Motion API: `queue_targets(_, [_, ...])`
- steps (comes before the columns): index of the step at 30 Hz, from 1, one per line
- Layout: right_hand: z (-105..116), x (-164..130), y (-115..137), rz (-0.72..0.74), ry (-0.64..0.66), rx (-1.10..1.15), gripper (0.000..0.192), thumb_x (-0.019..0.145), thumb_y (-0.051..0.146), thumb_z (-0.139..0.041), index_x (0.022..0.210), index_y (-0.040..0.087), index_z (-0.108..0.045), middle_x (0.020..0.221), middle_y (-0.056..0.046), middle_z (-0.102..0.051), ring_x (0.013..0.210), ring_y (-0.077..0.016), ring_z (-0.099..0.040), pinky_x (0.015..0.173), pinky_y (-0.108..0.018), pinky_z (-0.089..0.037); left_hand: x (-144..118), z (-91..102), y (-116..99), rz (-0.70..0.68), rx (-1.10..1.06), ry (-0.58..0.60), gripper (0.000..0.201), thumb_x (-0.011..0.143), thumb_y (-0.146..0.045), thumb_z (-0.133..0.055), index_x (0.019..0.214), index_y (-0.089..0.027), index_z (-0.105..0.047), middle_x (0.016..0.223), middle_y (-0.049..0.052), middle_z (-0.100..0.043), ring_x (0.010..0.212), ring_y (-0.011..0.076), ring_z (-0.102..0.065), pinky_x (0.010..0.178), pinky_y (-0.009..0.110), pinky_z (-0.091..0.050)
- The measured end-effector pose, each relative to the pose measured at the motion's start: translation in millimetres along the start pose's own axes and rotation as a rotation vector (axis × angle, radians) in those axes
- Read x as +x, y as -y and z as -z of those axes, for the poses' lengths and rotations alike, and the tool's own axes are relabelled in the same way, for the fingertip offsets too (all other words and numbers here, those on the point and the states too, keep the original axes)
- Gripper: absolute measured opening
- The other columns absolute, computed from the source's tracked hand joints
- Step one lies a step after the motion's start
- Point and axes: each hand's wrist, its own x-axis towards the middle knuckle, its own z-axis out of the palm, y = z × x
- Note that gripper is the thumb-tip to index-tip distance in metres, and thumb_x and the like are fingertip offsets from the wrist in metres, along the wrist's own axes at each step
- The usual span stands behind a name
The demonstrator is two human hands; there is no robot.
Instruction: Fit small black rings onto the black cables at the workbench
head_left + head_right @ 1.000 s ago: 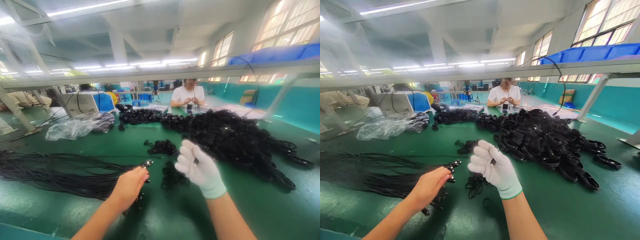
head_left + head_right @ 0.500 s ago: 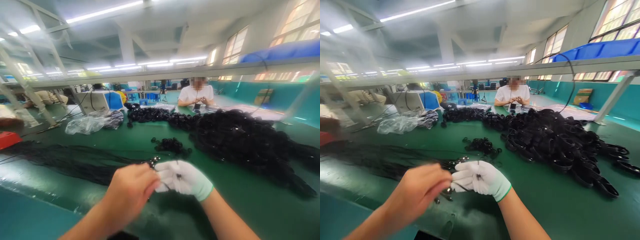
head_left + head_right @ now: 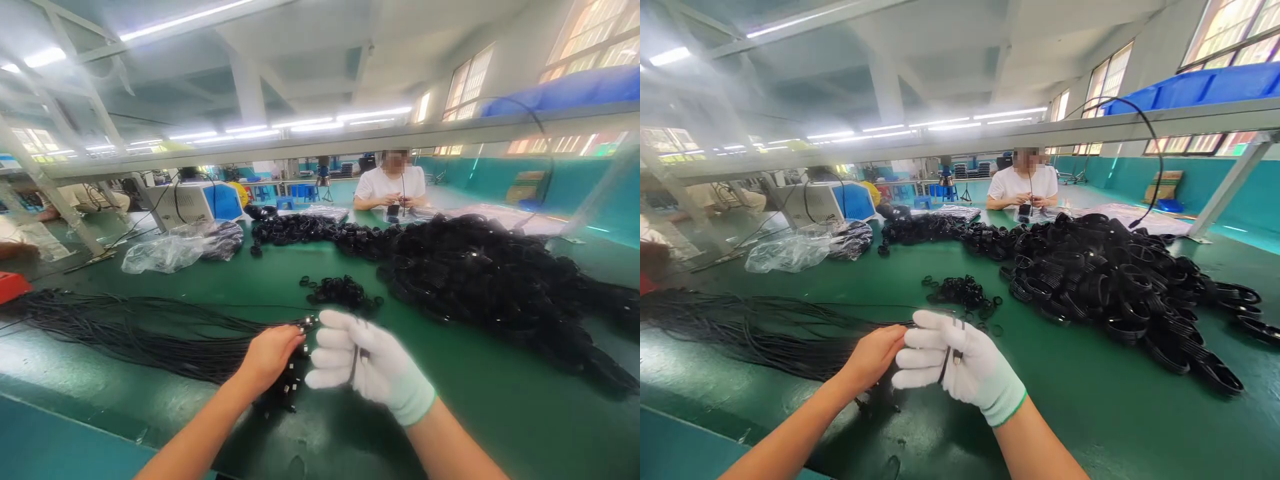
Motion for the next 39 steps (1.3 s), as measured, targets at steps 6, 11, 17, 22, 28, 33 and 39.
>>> queue_targets(6, [7,9,10,0.148,-0.127,-0.074,0.019,0.084,0.027,-0.058,0.073,0.018,-0.046,0.069,0.004,-0.042,0.06,-0.0091,-0.039,0.069,-0.032,-0.043,-68,-20.9,-24,-0.268,0.418,0.028,0.021,0.085,-0.016,-0.043,0.07,-0.02,-0.057,0.067,0.0,-0.062,0.058,0.0184,-0.056,0.054,0.028,-0.033])
queue_targets(11, [20,5,-13,-0.102,-0.082,-0.195,0.023,0.079,0.03,-0.065,0.092,0.013,-0.056,0.075,-0.003,-0.059,0.069,-0.0144,-0.057,0.075,-0.037,-0.046,-63,23.0,-55,-0.398,0.303,-0.198,0.02,0.087,-0.021,-0.047,0.071,-0.02,-0.059,0.063,-0.002,-0.058,0.055,0.0146,-0.05,0.053,0.027,-0.03])
queue_targets(17, [21,2,-42,-0.309,0.081,-0.137,0.047,0.074,0.035,-0.068,0.109,0.006,-0.055,0.093,-0.017,-0.066,0.084,-0.0295,-0.066,0.079,-0.056,-0.045,-7,42.8,-33,-0.303,-0.216,0.095,0.012,0.077,-0.03,-0.066,0.073,-0.018,-0.065,0.073,-0.002,-0.063,0.069,0.011,-0.057,0.062,0.02,-0.041])
queue_targets(22, [21,8,-48,-0.26,0.074,-0.019,0.048,0.068,0.037,-0.075,0.103,0.012,-0.054,0.08,-0.003,-0.06,0.075,-0.0207,-0.064,0.081,-0.052,-0.045,-5,11.3,8,-0.242,-0.256,0.072,0.028,0.09,-0.029,-0.043,0.082,-0.017,-0.068,0.079,0.002,-0.066,0.076,0.014,-0.058,0.071,0.024,-0.043])
queue_targets(28, [15,11,-35,-0.149,-0.053,-0.055,0.044,0.073,0.037,-0.071,0.107,0.017,-0.053,0.076,0.001,-0.054,0.065,-0.0128,-0.055,0.081,-0.044,-0.043,-37,9.3,34,0.0,0.193,-0.014,0.035,0.094,-0.029,-0.03,0.092,-0.021,-0.064,0.086,0.003,-0.066,0.08,0.0177,-0.058,0.071,0.028,-0.04])
queue_targets(33, [11,7,-23,-0.063,-0.122,-0.117,0.039,0.077,0.038,-0.066,0.108,0.02,-0.051,0.077,0.001,-0.052,0.062,-0.0113,-0.05,0.075,-0.039,-0.044,-54,3.7,6,0.016,0.362,0.078,0.031,0.093,-0.028,-0.031,0.078,-0.022,-0.057,0.076,0.0,-0.065,0.069,0.0156,-0.059,0.062,0.025,-0.035])
queue_targets(39, [6,6,-9,0.065,-0.127,-0.12,0.024,0.077,0.033,-0.066,0.088,0.018,-0.051,0.071,0.004,-0.041,0.06,-0.0096,-0.041,0.062,-0.029,-0.039,-57,-8.4,-23,0.003,0.374,0.068,0.027,0.092,-0.026,-0.035,0.075,-0.021,-0.055,0.073,0.001,-0.066,0.066,0.0175,-0.06,0.058,0.027,-0.034])
